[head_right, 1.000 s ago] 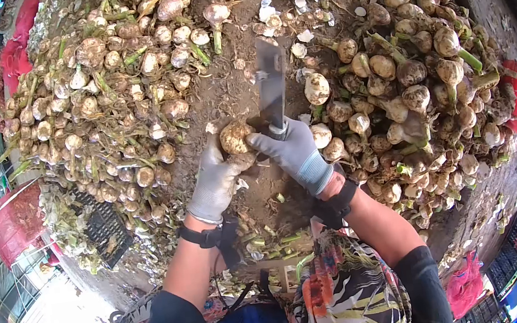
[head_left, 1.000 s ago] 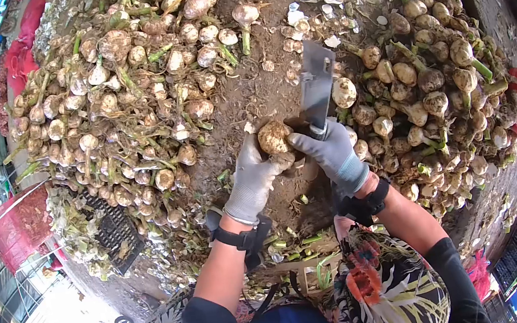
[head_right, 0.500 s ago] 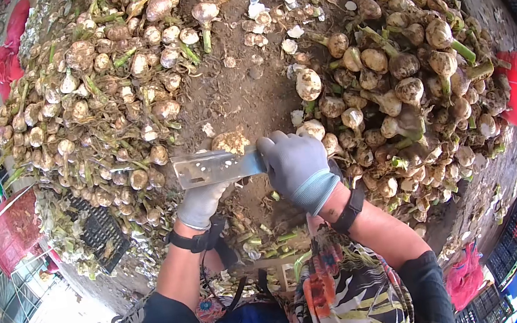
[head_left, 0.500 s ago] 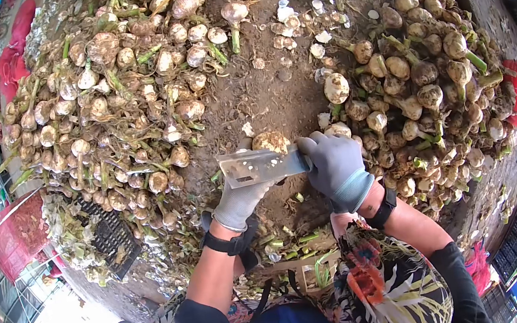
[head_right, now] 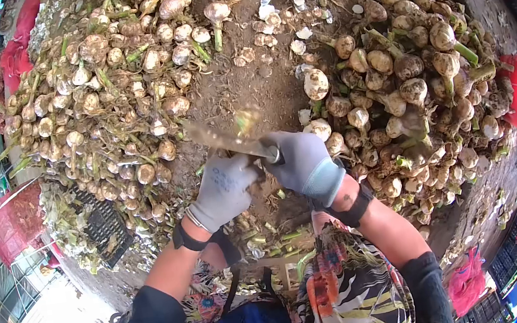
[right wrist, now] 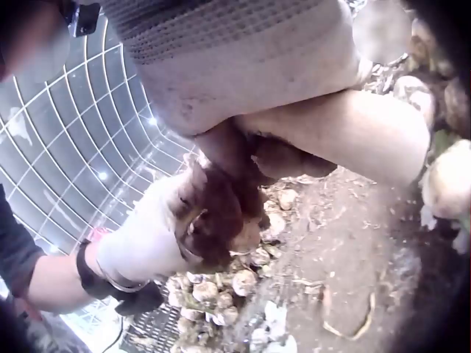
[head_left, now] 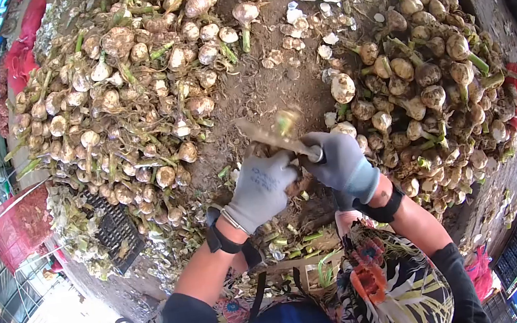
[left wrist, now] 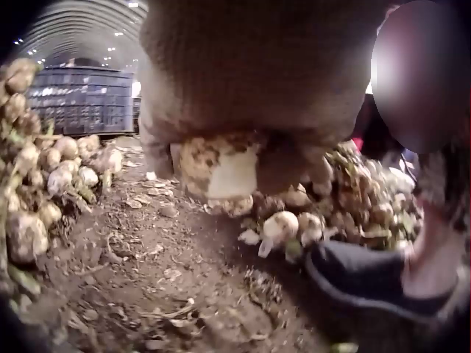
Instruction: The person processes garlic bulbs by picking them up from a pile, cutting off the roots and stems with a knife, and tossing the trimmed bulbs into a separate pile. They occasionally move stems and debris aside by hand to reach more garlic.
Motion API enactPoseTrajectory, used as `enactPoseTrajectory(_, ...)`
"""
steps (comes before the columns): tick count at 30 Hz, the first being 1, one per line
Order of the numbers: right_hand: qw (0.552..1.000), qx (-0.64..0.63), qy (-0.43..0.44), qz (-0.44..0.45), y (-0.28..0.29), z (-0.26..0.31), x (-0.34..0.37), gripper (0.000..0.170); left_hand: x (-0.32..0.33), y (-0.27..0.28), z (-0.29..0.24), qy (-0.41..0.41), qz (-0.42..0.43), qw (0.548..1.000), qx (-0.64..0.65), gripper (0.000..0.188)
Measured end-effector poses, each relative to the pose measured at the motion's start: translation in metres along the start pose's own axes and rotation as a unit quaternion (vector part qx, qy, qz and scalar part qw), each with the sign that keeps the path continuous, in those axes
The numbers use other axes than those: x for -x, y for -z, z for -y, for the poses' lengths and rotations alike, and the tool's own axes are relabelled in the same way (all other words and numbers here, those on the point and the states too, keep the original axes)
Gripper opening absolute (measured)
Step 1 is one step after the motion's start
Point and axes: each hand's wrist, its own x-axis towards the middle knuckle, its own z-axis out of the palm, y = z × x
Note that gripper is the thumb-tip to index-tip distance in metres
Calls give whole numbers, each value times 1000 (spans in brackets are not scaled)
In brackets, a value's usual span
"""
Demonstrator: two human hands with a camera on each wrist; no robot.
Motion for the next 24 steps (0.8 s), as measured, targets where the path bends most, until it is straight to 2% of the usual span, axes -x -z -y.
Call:
enactPoseTrajectory(1, 1000, 18, -1, 12, -6, -4, 1, 25, 4, 4, 0, -51, 47, 991, -113, 20)
enactPoseTrajectory(2, 1000, 18, 1, 9, -16, -16, 7, 25, 7, 8, 3, -83, -18, 993, -81, 13)
enactPoseTrajectory(4, 995, 56, -77, 14, -29, -46, 19, 19, 5, 14, 2, -84, -20, 993, -82, 13)
enactPoseTrajectory(5, 995, 53, -80, 16, -32, -54, 26, 19, 0, 12, -4, -83, -15, 995, -62, 14)
enactPoseTrajectory(7, 986, -142, -87, -22, -32, -53, 27, 16, -12, 12, -20, -79, -5, 997, -21, 17)
enactPoseTrajectory(9, 993, -85, -81, -32, -16, -48, 29, 18, -19, 13, -11, -61, -41, 991, 108, 18)
enactPoseTrajectory(10, 987, -145, -65, -26, -12, -44, 30, 17, -19, 12, -8, -62, -42, 991, 110, 18)
enactPoseTrajectory(12, 966, -255, -32, -13, -9, -38, 28, 15, -15, 9, -4, -22, -113, 945, 307, 9)
enactPoseTrajectory(13, 966, -257, -36, -14, -6, -29, 25, 15, -8, 12, 0, -21, -109, 945, 309, 9)
enactPoseTrajectory(15, 964, -254, -70, 27, 1, -7, 15, 13, 5, 21, 9, 157, -20, 884, 440, 7)
enactPoseTrajectory(16, 968, -245, -45, 35, -1, -1, 9, 14, 2, 20, 7, 121, -63, 887, 441, 9)
enactPoseTrajectory(17, 968, -245, -46, 35, -6, -8, 7, 14, 3, 21, 8, 122, -61, 887, 442, 9)
enactPoseTrajectory(19, 982, -154, -71, 83, -24, -38, 2, 15, 7, 24, 8, 125, -91, 873, 463, 9)
enactPoseTrajectory(20, 988, -14, -108, 110, -34, -55, 5, 18, 2, 30, 4, 111, -91, 865, 480, 13)
enactPoseTrajectory(21, 988, -13, -107, 111, -53, -81, 14, 18, -6, 34, -1, 82, -85, 857, 502, 16)
enactPoseTrajectory(22, 997, -30, -27, 73, -78, -107, 28, 19, -19, 38, -9, 37, -72, 842, 533, 20)
enactPoseTrajectory(23, 998, -42, 17, 53, -83, -104, 26, 19, -38, 39, -25, -8, -41, 831, 555, 24)
enactPoseTrajectory(24, 996, -53, 61, 33, -89, -102, 24, 19, -57, 36, -53, -19, 23, 839, 544, 43)
